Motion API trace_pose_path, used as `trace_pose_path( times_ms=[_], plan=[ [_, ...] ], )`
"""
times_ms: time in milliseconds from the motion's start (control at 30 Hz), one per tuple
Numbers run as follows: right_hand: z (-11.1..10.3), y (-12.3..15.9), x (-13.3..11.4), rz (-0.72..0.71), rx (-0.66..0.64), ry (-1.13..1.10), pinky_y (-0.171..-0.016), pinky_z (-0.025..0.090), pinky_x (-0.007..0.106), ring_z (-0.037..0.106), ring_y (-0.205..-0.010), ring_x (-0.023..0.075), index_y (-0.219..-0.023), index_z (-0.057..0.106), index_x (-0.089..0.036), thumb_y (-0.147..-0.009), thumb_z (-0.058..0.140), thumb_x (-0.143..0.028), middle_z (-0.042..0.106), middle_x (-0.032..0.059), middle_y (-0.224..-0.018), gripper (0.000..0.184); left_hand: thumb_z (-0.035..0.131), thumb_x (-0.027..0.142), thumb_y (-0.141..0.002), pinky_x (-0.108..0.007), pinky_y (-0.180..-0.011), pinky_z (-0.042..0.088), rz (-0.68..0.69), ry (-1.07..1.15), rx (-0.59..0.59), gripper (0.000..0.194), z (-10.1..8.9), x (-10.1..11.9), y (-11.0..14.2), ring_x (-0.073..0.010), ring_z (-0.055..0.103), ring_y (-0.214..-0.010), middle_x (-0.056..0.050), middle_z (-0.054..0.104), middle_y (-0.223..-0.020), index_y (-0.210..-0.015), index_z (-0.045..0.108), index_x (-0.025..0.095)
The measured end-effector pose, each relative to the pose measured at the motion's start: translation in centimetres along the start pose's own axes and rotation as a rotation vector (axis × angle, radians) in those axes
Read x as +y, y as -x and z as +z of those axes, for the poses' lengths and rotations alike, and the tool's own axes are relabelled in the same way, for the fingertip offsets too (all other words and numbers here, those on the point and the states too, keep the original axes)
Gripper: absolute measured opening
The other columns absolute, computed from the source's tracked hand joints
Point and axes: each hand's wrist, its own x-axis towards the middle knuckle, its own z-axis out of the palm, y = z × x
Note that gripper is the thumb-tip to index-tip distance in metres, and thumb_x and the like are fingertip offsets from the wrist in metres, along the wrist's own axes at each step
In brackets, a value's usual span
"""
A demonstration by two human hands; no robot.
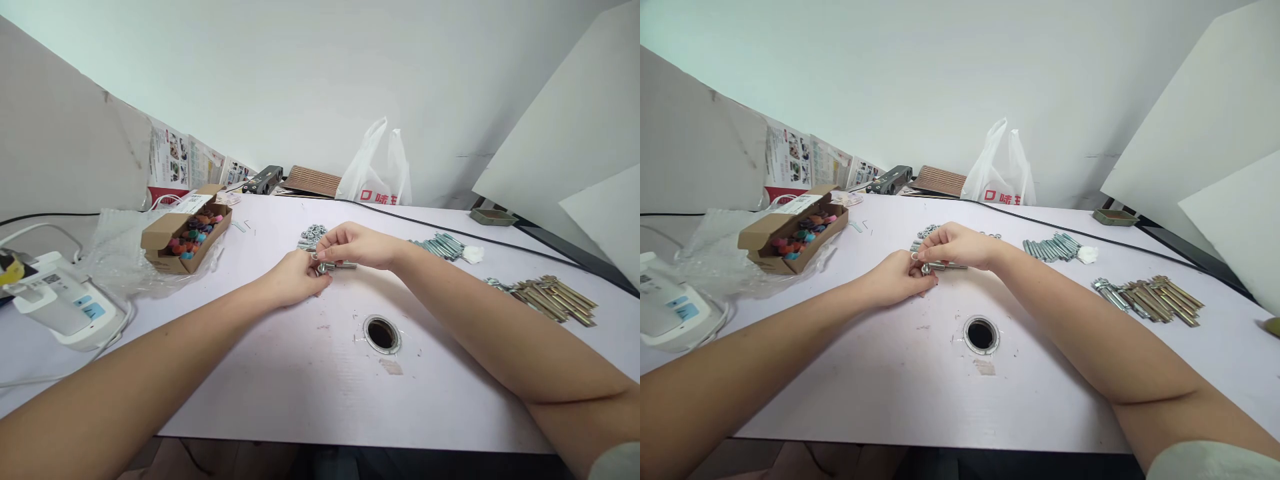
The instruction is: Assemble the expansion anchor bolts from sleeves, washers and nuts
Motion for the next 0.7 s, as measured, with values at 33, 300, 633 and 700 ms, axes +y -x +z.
trace_pose_path(
  times_ms=[33, 300, 633, 700],
  plan=[
    [-0.2, 0.1, -0.1, 0.005, 0.0, -0.008, -0.057, 0.034, 0.023, 0.042, -0.062, 0.0092, -0.08, 0.067, -0.013, -0.08, 0.063, -0.032, 0.054, 0.0, -0.069, 0.019, 0.055, 0.046, -0.077, -0.025, -0.044, 0.037, -0.004, 0.007, -0.003, 0.031, 0.0, 0.1, 0.0, -0.0108, 0.048, -0.044, 0.0, 0.061, -0.055, -0.069, 0.064, 0.017],
    [-1.1, 0.4, 0.7, 0.227, -0.116, -0.167, -0.057, 0.032, 0.023, 0.035, -0.059, 0.0082, -0.067, 0.06, -0.014, -0.077, 0.068, -0.025, 0.043, -0.0032, -0.062, 0.016, 0.057, 0.045, -0.077, -0.024, -0.042, 0.034, 0.001, 0.012, -0.007, 0.028, -0.1, 0.5, 0.0, -0.0094, 0.046, -0.043, 0.001, 0.065, -0.06, -0.073, 0.061, 0.017],
    [-0.9, 0.1, 0.9, 0.26, -0.067, -0.217, -0.053, 0.03, 0.025, 0.03, -0.054, 0.0083, -0.059, 0.054, -0.016, -0.075, 0.071, -0.029, 0.038, -0.0044, -0.055, 0.027, 0.056, 0.045, -0.077, -0.025, -0.045, 0.035, 0.01, 0.018, -0.01, 0.029, -0.1, 0.3, 0.0, -0.0107, 0.049, -0.046, 0.0, 0.066, -0.061, -0.075, 0.063, 0.017],
    [-1.1, 0.1, 0.9, 0.251, -0.035, -0.212, -0.052, 0.03, 0.025, 0.029, -0.053, 0.0085, -0.055, 0.05, -0.017, -0.075, 0.071, -0.031, 0.036, -0.0046, -0.054, 0.033, 0.056, 0.045, -0.076, -0.025, -0.045, 0.036, 0.01, 0.017, -0.003, 0.029, -0.1, 0.3, 0.0, -0.0109, 0.05, -0.047, -0.001, 0.067, -0.062, -0.074, 0.063, 0.017]
  ],
)
